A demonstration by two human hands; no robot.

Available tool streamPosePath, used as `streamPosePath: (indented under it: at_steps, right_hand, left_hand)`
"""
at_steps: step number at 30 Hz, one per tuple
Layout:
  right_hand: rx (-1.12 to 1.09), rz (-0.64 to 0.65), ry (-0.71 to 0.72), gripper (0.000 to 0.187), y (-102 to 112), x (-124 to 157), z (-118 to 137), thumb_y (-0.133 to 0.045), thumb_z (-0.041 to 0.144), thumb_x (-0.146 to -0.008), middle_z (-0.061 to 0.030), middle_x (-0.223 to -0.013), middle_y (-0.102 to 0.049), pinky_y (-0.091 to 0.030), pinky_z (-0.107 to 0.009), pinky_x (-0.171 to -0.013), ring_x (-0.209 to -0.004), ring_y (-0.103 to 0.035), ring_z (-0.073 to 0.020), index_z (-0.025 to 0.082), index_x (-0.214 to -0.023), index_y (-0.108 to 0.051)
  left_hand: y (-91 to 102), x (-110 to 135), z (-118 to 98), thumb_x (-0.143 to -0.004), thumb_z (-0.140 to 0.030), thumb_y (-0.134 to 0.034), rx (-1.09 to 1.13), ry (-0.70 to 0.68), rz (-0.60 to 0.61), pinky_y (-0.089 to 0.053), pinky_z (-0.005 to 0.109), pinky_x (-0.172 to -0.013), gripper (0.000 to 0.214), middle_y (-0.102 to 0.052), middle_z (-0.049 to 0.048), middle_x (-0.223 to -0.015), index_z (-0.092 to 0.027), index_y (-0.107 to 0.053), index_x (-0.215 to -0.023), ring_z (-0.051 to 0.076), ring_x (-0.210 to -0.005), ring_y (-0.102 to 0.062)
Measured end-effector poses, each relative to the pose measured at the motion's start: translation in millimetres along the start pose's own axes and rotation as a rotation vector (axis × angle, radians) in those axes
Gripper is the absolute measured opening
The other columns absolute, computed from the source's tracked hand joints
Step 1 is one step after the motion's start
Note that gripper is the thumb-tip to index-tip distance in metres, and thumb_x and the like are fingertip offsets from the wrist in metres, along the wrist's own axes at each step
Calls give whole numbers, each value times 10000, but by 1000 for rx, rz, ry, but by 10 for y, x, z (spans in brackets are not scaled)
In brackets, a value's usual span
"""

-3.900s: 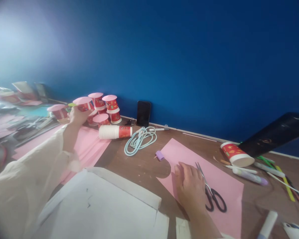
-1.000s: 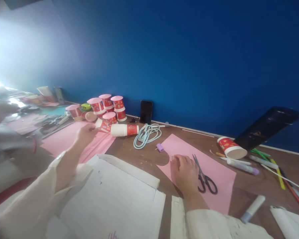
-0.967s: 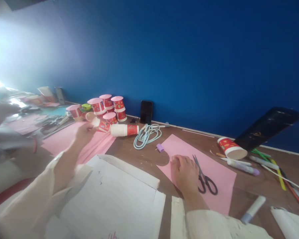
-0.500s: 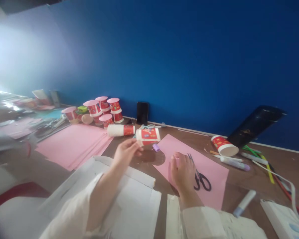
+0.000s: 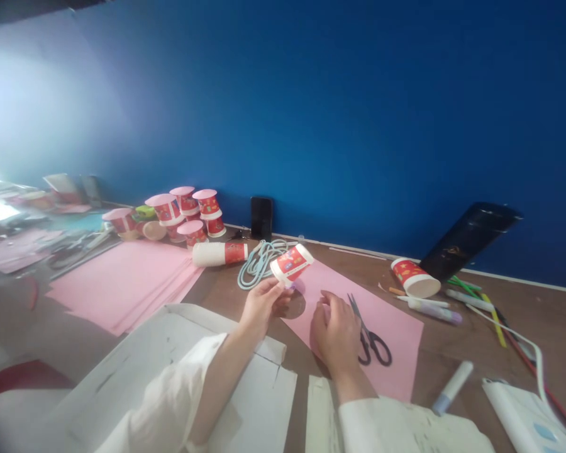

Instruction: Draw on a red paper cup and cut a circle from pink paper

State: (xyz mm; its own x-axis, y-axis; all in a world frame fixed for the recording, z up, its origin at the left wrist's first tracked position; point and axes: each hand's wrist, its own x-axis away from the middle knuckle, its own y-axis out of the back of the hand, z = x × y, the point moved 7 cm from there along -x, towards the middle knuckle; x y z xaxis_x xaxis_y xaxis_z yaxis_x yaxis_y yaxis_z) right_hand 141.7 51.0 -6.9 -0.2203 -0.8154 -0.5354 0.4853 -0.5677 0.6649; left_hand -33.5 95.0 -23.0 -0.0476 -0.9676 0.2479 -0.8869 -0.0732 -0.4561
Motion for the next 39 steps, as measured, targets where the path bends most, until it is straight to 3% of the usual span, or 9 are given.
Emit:
streamPosePath:
  at_steps: [4,8,11,18,25,31,34,39]
  right_hand:
    - [-7,18,-20,313,-27,-1,-45,-441,313,-866,-98,-1015,-705,-447,-413,-858,-949,-633,-262,181,-1097,-606]
    - [-2,-3,-18,302,-26,11,-42,-450,312,-858,-101,-985,-706,-452,-411,-843,-924,-636,-261,182,-1083,-603]
    - [-17,6,-3,301,-26,10,-7,-439,298,-874,-104,-1002,-702,-457,-405,-843,-927,-636,-251,183,-1101,-599]
    - [-8,6,-2,278,-36,-2,-34,-462,284,-845,-85,-970,-708,-460,-410,-836,-908,-639,-250,194,-1057,-619]
    - [17,11,23,266,-70,-17,-71,-481,289,-846,-84,-979,-710,-471,-415,-843,-918,-641,-252,201,-1053,-622]
    - [22,5,48,257,-56,-25,-39,-484,282,-853,-86,-978,-707,-465,-409,-843,-926,-637,-253,201,-1058,-616]
    - [19,-4,61,251,-40,-21,-22,-486,269,-851,-83,-975,-705,-466,-404,-846,-923,-637,-249,200,-1054,-617]
    - [-16,-45,99,229,17,-27,27,-487,258,-858,-90,-963,-702,-470,-409,-861,-920,-632,-246,195,-1031,-624]
  left_hand:
    - [-254,54,185,-565,-428,-845,-43,133,140,-490,244,-617,462,-712,84,-776,-126,-724,-893,138,-642,-648]
    - [-328,28,230,-560,-424,-845,-53,99,219,-415,213,-572,441,-631,6,-633,-123,-748,-869,82,-559,-541]
    - [-258,-75,228,-561,-431,-840,-56,97,220,-390,221,-560,473,-615,-3,-615,-113,-747,-899,74,-526,-503]
    - [-75,-382,-39,-567,-353,-847,49,-5,140,-478,287,-797,409,-714,86,-810,-101,-732,-868,151,-749,-646]
    - [180,-676,-238,-593,-320,-820,23,-129,4,-467,279,-878,334,-732,88,-903,-124,-733,-850,185,-913,-664]
    - [367,-688,-333,-639,-336,-782,-220,-203,-128,-470,268,-823,257,-737,53,-861,-167,-760,-830,187,-862,-662]
    - [345,-616,-331,-621,-321,-792,-267,-202,-113,-475,254,-750,245,-725,40,-819,-178,-769,-819,162,-775,-649]
    - [240,-473,-219,-636,-372,-788,-217,-61,-33,-407,221,-487,330,-626,4,-621,-161,-756,-887,85,-494,-519]
